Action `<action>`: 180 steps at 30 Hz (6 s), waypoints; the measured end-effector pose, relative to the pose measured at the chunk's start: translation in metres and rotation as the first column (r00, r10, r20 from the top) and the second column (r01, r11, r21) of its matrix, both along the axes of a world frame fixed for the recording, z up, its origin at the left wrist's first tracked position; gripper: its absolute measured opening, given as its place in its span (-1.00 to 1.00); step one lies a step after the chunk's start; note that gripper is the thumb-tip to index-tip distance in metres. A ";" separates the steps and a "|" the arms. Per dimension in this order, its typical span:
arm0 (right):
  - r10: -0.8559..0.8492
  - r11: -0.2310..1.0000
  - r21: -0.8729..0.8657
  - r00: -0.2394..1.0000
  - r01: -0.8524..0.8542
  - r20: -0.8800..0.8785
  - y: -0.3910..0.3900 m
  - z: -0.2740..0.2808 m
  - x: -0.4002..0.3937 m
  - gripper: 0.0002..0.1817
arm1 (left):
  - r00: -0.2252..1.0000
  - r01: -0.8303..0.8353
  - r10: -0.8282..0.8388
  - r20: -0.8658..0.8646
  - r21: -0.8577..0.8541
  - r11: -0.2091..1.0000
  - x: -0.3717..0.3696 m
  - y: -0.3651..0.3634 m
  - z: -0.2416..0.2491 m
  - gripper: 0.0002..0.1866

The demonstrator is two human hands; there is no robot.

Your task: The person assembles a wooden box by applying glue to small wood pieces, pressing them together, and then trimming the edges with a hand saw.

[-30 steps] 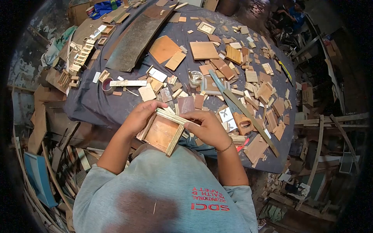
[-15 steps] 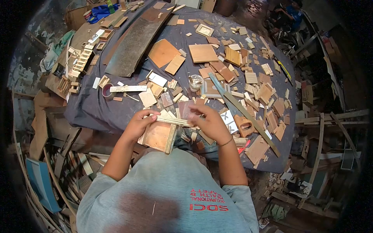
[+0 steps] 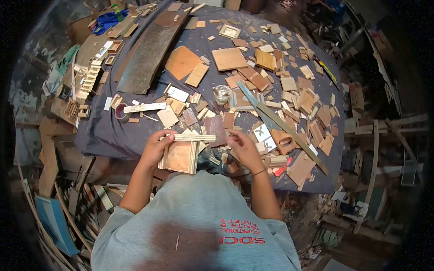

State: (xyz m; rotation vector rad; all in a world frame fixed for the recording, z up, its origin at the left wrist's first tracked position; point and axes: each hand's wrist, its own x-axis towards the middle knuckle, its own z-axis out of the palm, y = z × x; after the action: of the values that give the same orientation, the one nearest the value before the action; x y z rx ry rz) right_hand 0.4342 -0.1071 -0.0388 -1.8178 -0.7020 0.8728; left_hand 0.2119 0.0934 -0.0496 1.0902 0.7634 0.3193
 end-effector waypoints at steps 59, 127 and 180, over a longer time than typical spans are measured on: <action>0.352 0.936 -0.004 0.936 -0.352 0.009 0.019 -0.115 0.026 -0.68 | 0.762 -0.642 0.640 -0.097 0.017 0.767 -0.078 -0.051 -0.080 -0.71; 0.116 0.960 0.279 0.862 0.030 -0.493 0.171 -0.013 -0.071 -0.70 | 0.746 -0.665 0.660 -0.086 -0.122 0.736 -0.036 0.117 -0.076 -0.69; 0.449 0.879 -0.276 0.484 -0.388 0.751 0.143 -0.053 -0.099 -0.64 | 0.813 -0.582 0.561 -0.155 -0.203 0.787 0.006 0.039 -0.099 -0.73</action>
State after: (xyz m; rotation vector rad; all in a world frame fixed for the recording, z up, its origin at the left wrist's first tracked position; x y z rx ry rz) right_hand 0.3348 0.0355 -0.0920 -2.1205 -1.7922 0.2909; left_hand 0.2177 0.1321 -0.1481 0.6182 1.1808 0.6798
